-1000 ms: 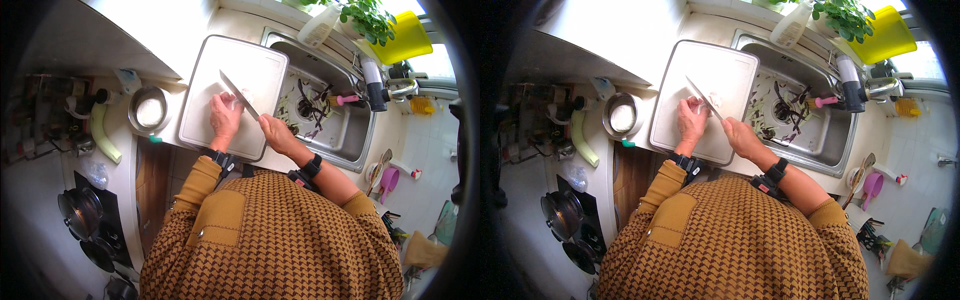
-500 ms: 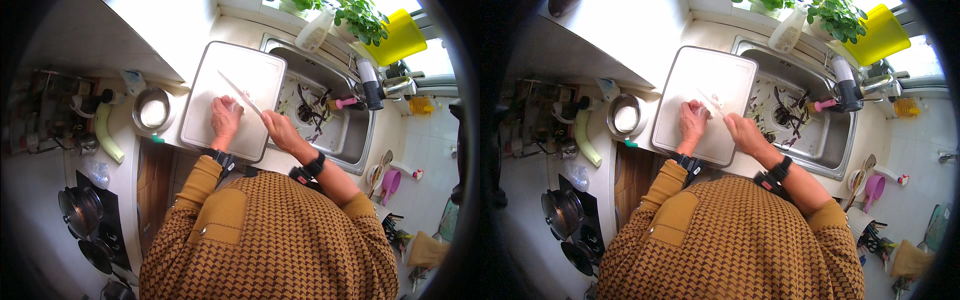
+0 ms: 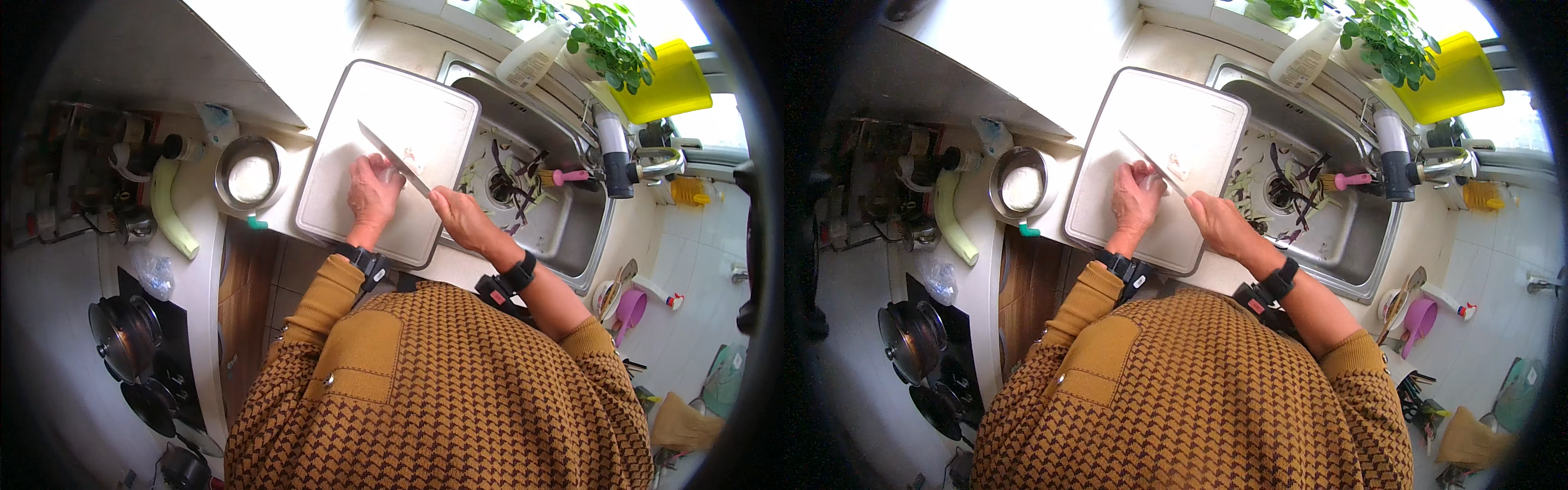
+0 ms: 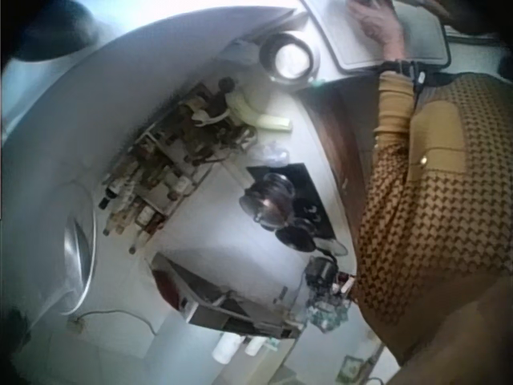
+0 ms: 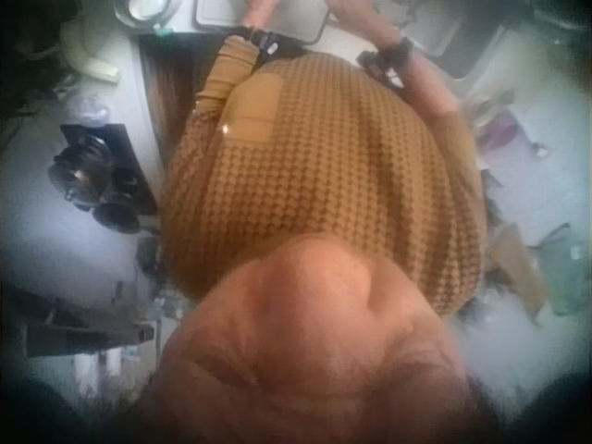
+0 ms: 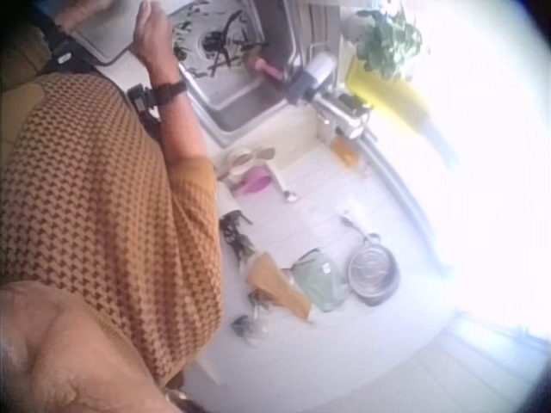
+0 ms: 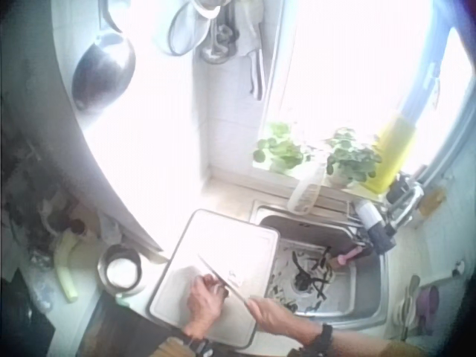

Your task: The person slices raw meat on a cutting board using a knife, then places the sliced meat into a plastic bag and stores it in the refrigerator. They retrieve green onions from the refrigerator, return to the kitchen, and chop the green onions on the cutting board.

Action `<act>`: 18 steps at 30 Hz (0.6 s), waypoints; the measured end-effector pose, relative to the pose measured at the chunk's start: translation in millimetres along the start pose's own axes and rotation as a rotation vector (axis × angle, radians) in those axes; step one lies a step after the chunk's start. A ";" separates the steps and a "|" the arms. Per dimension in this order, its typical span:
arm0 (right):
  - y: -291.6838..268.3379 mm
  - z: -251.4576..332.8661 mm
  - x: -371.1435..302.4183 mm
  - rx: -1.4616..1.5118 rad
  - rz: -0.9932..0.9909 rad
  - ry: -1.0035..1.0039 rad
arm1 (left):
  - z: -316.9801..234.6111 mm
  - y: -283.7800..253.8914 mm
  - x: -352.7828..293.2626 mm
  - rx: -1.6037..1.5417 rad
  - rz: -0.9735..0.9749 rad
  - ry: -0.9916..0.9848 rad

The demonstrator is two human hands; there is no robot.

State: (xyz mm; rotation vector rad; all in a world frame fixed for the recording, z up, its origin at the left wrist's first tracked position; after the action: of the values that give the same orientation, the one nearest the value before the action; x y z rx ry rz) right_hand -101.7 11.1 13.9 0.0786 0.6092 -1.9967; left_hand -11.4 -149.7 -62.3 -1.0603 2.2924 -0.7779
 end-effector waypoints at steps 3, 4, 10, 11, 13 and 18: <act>15.0 -7.0 23.9 -0.016 -0.066 -0.050 | 1.1 0.6 0.1 0.021 0.001 -0.024; 21.5 -10.2 33.5 -0.034 -0.063 -0.051 | 0.9 0.0 -0.2 0.029 -0.017 -0.004; 28.4 -14.6 46.5 0.050 -0.131 -0.051 | 0.0 -3.2 -2.5 0.062 -0.025 0.017; 24.2 -11.7 42.5 0.057 -0.144 -0.036 | -0.6 -3.9 -3.3 0.055 -0.039 0.018; 17.2 -1.3 35.7 0.083 -0.175 0.001 | -1.1 -4.9 -3.9 0.065 -0.021 -0.005; -7.2 17.2 -22.2 -0.021 -0.053 0.018 | -0.1 -4.2 -3.4 0.043 0.027 -0.008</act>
State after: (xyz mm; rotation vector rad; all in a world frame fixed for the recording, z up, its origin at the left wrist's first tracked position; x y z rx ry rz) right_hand -93.4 24.2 38.5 0.0684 0.6501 -2.0420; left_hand -7.4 -149.2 -58.7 -1.0092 2.2685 -0.8071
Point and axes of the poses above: each hand's wrist, its own x-axis towards the middle knuckle, its own y-axis out of the palm, z = x × y, the point moved 3 cm from there along x, towards the middle knuckle, and after that the axes turned 9 degrees about x, right-handed, at the moved point
